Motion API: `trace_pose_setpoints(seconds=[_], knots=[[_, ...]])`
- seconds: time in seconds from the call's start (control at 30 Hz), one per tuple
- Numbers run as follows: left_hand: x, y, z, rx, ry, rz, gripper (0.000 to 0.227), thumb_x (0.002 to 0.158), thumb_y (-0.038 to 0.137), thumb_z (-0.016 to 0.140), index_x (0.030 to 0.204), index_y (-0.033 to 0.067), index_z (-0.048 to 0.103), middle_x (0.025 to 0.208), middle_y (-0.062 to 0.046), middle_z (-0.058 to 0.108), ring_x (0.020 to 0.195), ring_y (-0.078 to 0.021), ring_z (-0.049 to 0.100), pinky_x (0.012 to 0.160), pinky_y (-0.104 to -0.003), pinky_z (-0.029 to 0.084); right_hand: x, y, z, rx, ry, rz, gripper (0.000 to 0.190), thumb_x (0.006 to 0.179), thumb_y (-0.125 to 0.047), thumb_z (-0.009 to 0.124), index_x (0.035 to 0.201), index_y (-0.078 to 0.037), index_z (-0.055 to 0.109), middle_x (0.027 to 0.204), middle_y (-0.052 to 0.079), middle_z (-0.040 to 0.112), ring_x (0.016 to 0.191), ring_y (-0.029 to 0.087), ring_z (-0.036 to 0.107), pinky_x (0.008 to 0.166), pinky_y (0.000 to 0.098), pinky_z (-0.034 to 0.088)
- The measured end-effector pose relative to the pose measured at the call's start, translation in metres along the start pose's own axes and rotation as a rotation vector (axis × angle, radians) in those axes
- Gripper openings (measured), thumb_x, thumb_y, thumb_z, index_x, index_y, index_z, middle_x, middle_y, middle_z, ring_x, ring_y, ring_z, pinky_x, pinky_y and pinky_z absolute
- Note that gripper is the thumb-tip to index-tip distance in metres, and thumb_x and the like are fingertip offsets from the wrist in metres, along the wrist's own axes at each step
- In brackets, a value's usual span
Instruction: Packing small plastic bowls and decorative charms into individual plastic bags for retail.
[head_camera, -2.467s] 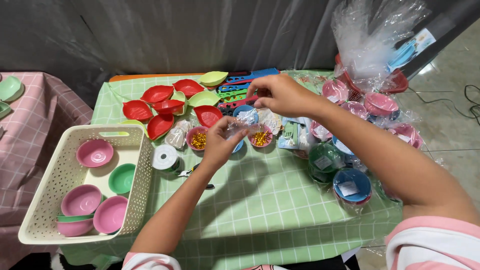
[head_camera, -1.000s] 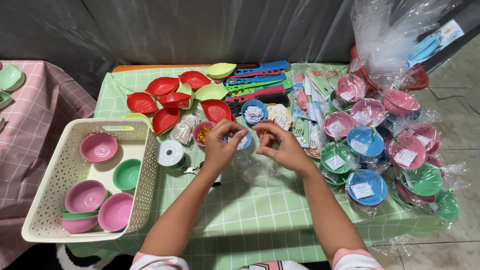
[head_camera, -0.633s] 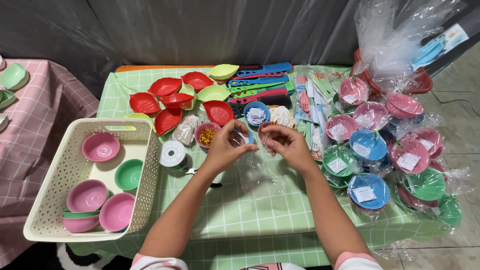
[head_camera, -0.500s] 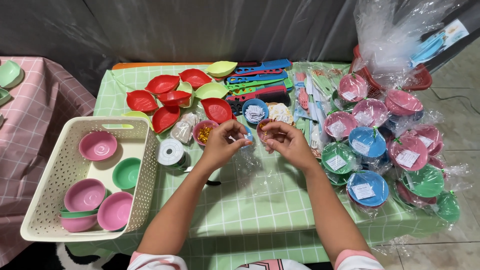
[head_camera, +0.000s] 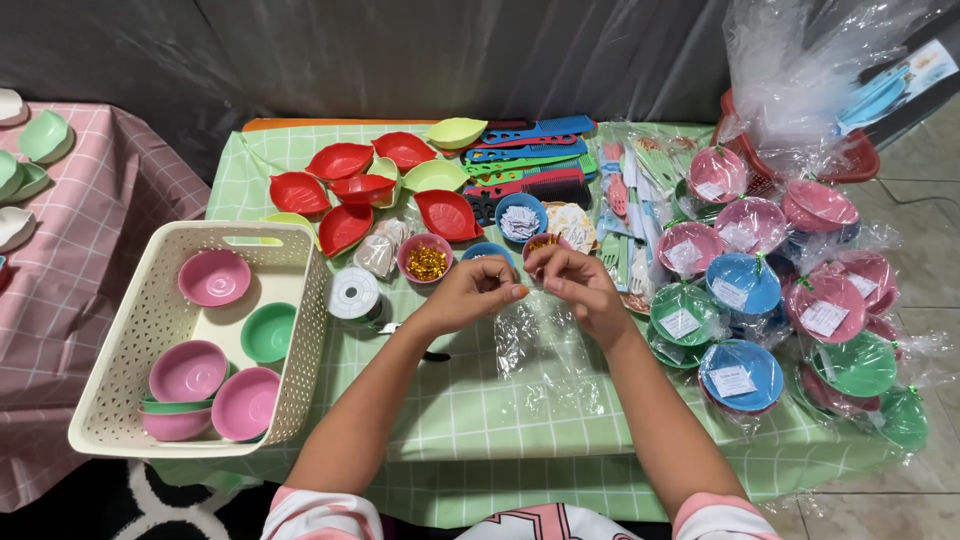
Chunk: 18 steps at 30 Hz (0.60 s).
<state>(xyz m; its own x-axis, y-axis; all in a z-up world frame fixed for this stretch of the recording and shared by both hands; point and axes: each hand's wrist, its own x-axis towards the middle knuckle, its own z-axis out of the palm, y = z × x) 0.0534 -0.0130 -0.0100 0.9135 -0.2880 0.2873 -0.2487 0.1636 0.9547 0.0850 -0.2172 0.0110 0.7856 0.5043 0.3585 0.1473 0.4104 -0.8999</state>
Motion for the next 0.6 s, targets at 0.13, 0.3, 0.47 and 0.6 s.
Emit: trace_pose_setpoints(seconds=[0.13,0.3,0.47,0.6], knots=[[0.000,0.016,0.003,-0.014,-0.017,0.037,0.025,0.088,0.012,0.077,0.070,0.0028,0.062,0.086,-0.008,0.061,0.063,-0.0069,0.057,0.049,-0.017,0.051,-0.001,0.004,-0.004,0.017,-0.009,-0.002,0.018,0.082,-0.016,0.066,0.075,-0.002,0.057,0.082,0.017,0.060,0.085,0.025,0.057,0.076,0.0331,0.044],[0.001,0.008,0.000,-0.303,-0.020,0.124,0.024,0.093,0.014,0.072,0.079,-0.0009,0.060,0.089,-0.013,0.058,0.064,-0.0086,0.056,0.049,-0.016,0.048,-0.002,0.024,-0.021,-0.012,0.030,0.034,0.016,0.083,-0.013,0.065,0.088,0.002,0.062,0.074,0.012,0.059,0.073,0.016,0.052,0.068,0.0281,0.042],[-0.003,0.030,0.010,-0.139,0.102,0.063,0.015,0.092,0.011,0.072,0.098,-0.0003,0.062,0.081,-0.007,0.055,0.056,-0.0076,0.052,0.049,-0.019,0.047,-0.005,0.004,-0.009,-0.051,-0.045,0.045,0.010,0.084,-0.007,0.067,0.087,0.003,0.067,0.071,0.010,0.060,0.071,0.014,0.053,0.065,0.0256,0.043],[-0.034,0.082,0.020,0.474,0.319,0.102,0.052,0.092,0.012,0.071,0.139,0.0030,0.050,0.129,-0.024,0.051,0.085,-0.0324,0.070,0.077,-0.043,0.058,-0.002,0.000,-0.020,-0.091,0.050,0.024,0.009,0.086,-0.005,0.067,0.090,0.003,0.068,0.076,0.013,0.065,0.075,0.014,0.056,0.069,0.0260,0.044]])
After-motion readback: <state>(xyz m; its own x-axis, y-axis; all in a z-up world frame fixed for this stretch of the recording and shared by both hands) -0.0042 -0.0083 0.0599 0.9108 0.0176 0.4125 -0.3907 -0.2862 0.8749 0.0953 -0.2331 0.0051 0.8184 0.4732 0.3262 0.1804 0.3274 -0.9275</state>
